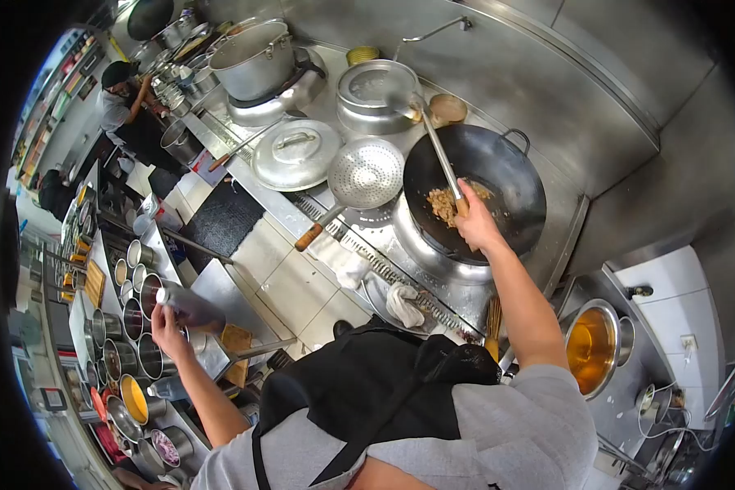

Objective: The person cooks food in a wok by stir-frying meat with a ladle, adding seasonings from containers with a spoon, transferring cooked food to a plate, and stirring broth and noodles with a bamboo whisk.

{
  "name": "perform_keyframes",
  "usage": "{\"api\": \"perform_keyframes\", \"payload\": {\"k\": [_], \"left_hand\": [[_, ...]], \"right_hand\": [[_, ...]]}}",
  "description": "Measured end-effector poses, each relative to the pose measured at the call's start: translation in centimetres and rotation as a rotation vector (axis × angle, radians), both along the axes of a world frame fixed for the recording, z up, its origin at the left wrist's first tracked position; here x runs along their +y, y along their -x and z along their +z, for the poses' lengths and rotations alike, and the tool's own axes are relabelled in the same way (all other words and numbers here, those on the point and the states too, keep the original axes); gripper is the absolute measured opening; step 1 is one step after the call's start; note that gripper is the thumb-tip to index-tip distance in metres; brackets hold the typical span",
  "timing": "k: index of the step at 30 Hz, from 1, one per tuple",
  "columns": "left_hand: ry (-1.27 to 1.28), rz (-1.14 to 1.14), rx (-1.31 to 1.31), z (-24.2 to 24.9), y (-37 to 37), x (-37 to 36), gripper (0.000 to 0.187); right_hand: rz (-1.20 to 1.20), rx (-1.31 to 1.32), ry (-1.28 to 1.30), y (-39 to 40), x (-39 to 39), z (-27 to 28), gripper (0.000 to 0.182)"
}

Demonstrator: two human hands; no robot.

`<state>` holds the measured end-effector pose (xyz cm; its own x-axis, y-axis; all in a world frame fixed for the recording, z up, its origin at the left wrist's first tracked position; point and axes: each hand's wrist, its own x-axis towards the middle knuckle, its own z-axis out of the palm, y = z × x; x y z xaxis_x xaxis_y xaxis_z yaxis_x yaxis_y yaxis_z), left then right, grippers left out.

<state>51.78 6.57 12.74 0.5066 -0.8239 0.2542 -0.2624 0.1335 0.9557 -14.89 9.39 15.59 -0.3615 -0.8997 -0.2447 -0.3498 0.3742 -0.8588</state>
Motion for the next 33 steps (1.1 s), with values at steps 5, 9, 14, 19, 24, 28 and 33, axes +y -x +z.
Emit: {"api": "perform_keyframes", "payload": {"k": [5, 9, 14, 19, 24, 28, 33], "left_hand": [[0.042, 0.145, 0.026, 1.0, -5.3, 6.6, 0.031], [-0.026, 0.245, 0.034, -0.3, -10.1, 10.7, 0.03], [-0.064, 0.374, -0.011, -1.3, -13.6, 15.7, 0.03], [-0.074, 0.495, 0.111, -3.8, -15.2, 19.4, 0.027], [-0.126, 0.668, 0.21, -4.7, -14.7, 17.8, 0.024], [-0.215, 0.827, -0.041, -6.2, -16.5, 17.4, 0.033], [-0.017, 0.784, 0.098, -6.4, -16.9, 14.9, 0.031]], "right_hand": [[-0.102, 0.47, 0.267, 5.3, -12.8, -7.8, 0.078], [-0.222, 0.312, 0.005, 7.6, -23.2, -7.6, 0.057], [-0.416, -0.851, -0.033, 7.8, -28.4, -4.0, 0.018], [-0.313, 0.239, 0.094, -1.5, -25.3, -8.2, 0.056], [-0.218, -0.176, 0.273, -3.2, -30.6, -9.6, 0.058], [0.05, -0.728, 0.081, 5.2, -42.0, -13.6, 0.016], [-0.132, -0.953, 0.035, -3.8, -41.3, -10.7, 0.017]]}}
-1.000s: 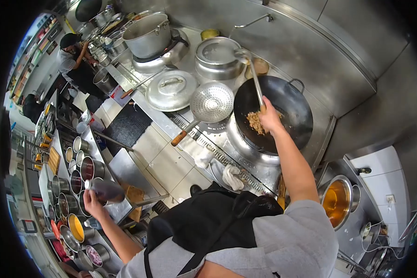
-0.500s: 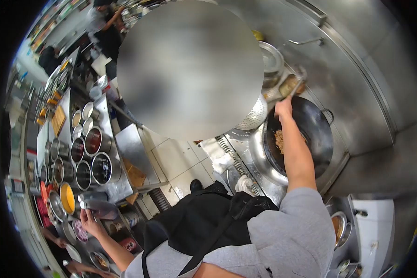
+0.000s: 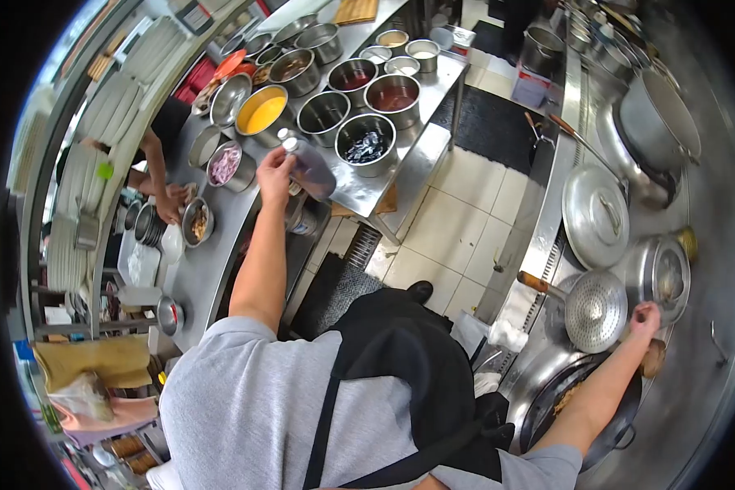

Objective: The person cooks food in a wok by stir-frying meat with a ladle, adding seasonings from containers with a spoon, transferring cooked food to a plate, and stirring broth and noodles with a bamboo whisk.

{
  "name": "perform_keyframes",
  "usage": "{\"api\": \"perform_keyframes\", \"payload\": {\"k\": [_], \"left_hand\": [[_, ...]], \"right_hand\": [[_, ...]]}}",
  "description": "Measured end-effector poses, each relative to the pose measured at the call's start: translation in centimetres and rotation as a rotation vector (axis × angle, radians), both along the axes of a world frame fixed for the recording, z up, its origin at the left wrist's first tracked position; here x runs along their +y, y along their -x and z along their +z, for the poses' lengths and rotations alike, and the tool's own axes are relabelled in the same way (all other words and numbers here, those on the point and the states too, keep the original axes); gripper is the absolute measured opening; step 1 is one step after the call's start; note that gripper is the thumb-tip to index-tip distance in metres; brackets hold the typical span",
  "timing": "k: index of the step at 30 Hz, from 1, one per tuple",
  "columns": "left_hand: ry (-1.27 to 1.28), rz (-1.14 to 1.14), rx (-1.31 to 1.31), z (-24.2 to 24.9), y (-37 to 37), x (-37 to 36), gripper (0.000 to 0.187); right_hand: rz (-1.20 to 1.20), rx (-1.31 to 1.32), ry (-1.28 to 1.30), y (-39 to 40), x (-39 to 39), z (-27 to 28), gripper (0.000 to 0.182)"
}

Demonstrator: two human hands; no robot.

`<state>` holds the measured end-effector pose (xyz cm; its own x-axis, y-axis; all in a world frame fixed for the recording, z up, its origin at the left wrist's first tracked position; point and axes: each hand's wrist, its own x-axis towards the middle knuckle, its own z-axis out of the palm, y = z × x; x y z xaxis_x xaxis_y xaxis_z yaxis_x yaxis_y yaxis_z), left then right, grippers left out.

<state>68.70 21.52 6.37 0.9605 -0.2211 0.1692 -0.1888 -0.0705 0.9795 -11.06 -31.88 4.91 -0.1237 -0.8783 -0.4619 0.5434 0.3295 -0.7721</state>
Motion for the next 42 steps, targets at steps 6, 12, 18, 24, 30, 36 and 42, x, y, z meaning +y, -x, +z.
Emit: {"api": "perform_keyframes", "payload": {"k": [6, 12, 18, 24, 30, 36, 42], "left_hand": [[-0.032, -0.052, 0.014, -6.0, -0.4, -2.3, 0.029], [-0.083, 0.045, -0.025, -8.2, -3.5, -0.3, 0.035], [-0.69, 0.243, 0.0, -6.4, -10.2, -0.5, 0.038], [-1.494, 0.278, -0.994, -8.4, -17.4, 0.7, 0.013], [-0.607, -0.103, -0.746, 9.9, -15.5, -2.6, 0.028], [-0.427, -0.6, -0.937, 24.5, 3.8, -17.3, 0.035], [-0.352, -1.635, -0.915, 23.0, 36.0, -30.0, 0.015]], "right_hand": [[-0.035, 0.733, 0.006, -3.8, 5.2, 1.3, 0.052], [-0.233, 0.899, 0.233, 4.4, 11.4, 3.7, 0.053], [-0.301, 0.997, -0.018, 10.9, 24.3, 5.0, 0.058], [-0.499, 0.916, -0.065, 12.7, 38.6, 4.8, 0.055], [-0.653, 0.594, 0.153, 4.5, 55.1, 6.6, 0.073], [-0.561, 0.402, -0.007, 1.5, 64.4, 5.5, 0.061], [-0.341, 0.222, -0.137, -1.6, 70.2, 7.5, 0.066]]}}
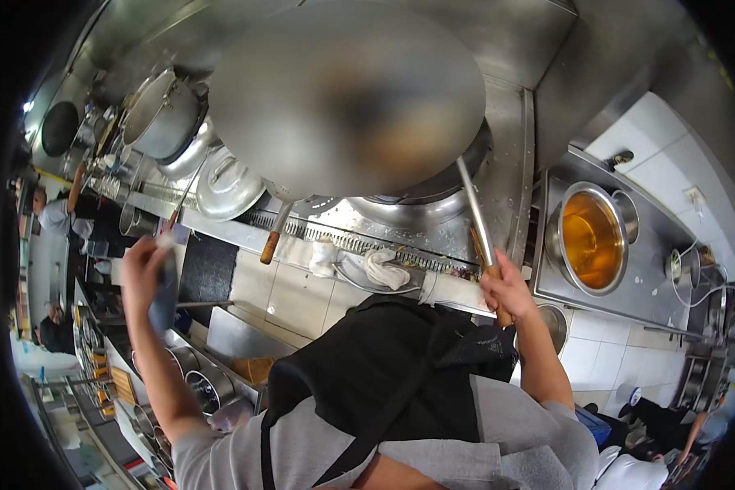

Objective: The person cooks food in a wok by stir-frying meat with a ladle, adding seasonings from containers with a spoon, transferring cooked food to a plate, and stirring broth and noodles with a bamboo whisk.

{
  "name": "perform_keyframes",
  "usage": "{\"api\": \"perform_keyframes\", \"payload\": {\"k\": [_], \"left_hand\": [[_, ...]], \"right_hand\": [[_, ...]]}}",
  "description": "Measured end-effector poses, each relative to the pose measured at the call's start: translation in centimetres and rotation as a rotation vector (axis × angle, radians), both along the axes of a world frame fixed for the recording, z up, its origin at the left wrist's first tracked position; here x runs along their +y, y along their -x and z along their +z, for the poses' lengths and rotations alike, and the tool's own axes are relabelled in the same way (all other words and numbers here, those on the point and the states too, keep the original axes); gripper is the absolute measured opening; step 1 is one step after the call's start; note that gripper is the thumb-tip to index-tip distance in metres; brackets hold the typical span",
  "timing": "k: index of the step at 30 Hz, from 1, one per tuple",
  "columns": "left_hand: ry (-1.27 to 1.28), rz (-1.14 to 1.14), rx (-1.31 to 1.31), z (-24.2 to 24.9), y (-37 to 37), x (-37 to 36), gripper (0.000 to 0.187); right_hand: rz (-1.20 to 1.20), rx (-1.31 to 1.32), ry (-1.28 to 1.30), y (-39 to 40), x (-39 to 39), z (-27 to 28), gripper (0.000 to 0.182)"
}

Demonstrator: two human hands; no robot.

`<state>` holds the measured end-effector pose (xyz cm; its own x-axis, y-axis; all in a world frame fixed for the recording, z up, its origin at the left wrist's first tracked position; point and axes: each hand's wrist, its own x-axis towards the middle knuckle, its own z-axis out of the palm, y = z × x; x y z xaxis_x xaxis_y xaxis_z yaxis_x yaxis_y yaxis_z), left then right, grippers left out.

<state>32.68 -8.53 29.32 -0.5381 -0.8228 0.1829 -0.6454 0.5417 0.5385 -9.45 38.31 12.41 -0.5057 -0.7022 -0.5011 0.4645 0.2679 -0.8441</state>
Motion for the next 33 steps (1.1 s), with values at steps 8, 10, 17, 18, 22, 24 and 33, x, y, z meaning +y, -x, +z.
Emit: {"api": "perform_keyframes", "payload": {"k": [8, 10, 17, 18, 22, 24, 33], "left_hand": [[0.134, -0.511, -0.603, -9.1, 35.4, 3.0, 0.024], [0.124, -0.488, -0.588, -9.8, 38.6, 3.9, 0.023], [0.126, -0.393, -0.737, -9.7, 41.7, 4.8, 0.037], [0.147, -0.428, -0.782, -9.6, 42.2, 5.2, 0.04], [0.177, -0.512, -0.876, -9.6, 44.4, 7.0, 0.045], [0.235, -0.552, -0.928, -9.8, 44.8, 7.6, 0.036], [0.381, -0.573, -1.016, -7.7, 46.5, 7.6, 0.043]], "right_hand": [[0.181, -0.09, 0.002, -1.6, 1.0, 3.6, 0.072], [0.181, -0.097, 0.012, -1.3, 0.9, 3.3, 0.073], [0.212, -0.035, -0.033, -0.3, -0.4, 2.8, 0.073], [0.207, -0.084, 0.0, -0.2, -0.7, 2.9, 0.071], [0.259, -0.208, 0.079, 0.3, -0.8, 2.5, 0.077], [0.273, -0.236, 0.099, 0.5, -0.4, 2.2, 0.077], [0.271, -0.266, 0.092, 1.2, 0.6, 1.4, 0.076]]}}
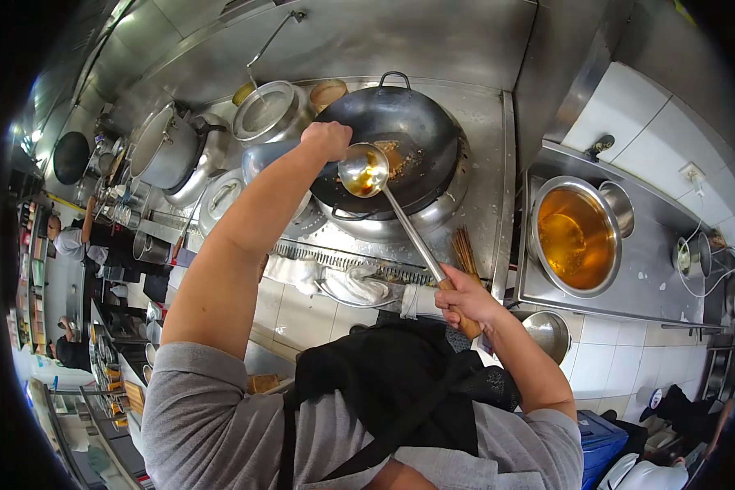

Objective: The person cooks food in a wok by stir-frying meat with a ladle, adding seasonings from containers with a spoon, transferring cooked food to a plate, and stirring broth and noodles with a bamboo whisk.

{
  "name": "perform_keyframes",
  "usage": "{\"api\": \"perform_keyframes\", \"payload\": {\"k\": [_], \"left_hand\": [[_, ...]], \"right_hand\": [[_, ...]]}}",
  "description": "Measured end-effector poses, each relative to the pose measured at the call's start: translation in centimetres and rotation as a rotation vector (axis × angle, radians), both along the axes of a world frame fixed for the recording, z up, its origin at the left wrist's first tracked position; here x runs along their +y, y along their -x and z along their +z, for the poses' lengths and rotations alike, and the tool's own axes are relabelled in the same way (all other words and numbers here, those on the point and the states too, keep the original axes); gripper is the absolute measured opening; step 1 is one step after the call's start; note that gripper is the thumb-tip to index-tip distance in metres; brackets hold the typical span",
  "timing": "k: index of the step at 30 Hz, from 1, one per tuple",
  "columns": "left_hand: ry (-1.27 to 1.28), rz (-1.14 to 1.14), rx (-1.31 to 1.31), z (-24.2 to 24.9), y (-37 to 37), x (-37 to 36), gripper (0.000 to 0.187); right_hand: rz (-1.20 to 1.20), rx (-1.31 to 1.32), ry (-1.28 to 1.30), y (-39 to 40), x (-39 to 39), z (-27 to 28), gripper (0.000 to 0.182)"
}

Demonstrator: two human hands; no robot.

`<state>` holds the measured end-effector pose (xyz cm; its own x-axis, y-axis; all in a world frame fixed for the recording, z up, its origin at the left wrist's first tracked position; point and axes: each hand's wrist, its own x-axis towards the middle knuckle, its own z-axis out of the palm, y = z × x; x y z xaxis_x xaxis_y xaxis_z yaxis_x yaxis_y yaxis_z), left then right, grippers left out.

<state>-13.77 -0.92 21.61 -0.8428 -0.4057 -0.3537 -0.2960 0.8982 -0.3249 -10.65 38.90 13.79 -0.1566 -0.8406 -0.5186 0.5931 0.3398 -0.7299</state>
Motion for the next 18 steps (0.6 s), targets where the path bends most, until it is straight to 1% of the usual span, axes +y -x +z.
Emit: {"api": "perform_keyframes", "payload": {"k": [2, 5, 9, 11, 12, 14, 16, 18], "left_hand": [[-0.036, -0.002, 0.101, 0.5, -0.6, -0.1, 0.039], [-0.054, 0.055, 0.164, 0.4, -1.3, -0.8, 0.037], [-0.014, 0.03, 0.126, 0.0, -2.5, -1.6, 0.034], [-0.032, 0.053, 0.116, 0.3, -3.2, -2.0, 0.033], [-0.065, 0.067, 0.12, 0.7, -3.5, -2.0, 0.036], [-0.075, 0.096, 0.132, 0.5, -4.0, -2.5, 0.037], [-0.092, 0.132, 0.138, 0.2, -4.9, -3.3, 0.037], [-0.188, 0.314, 0.39, 0.2, -6.0, -4.6, 0.033]], "right_hand": [[-0.018, -0.046, 0.029, 0.3, -0.2, -0.1, 0.076], [0.009, -0.018, 0.058, 0.9, -0.6, 0.3, 0.075], [0.011, -0.017, 0.041, 1.6, -1.3, 0.5, 0.077], [0.019, -0.029, 0.042, 1.9, -1.7, 0.6, 0.073], [0.028, -0.029, 0.038, 1.9, -1.9, 0.4, 0.073], [0.008, -0.022, 0.027, 2.4, -2.4, -0.2, 0.08], [0.027, 0.026, 0.003, 2.6, -3.3, 0.5, 0.078], [0.054, 0.071, -0.022, 2.9, -4.2, 0.5, 0.077]]}}
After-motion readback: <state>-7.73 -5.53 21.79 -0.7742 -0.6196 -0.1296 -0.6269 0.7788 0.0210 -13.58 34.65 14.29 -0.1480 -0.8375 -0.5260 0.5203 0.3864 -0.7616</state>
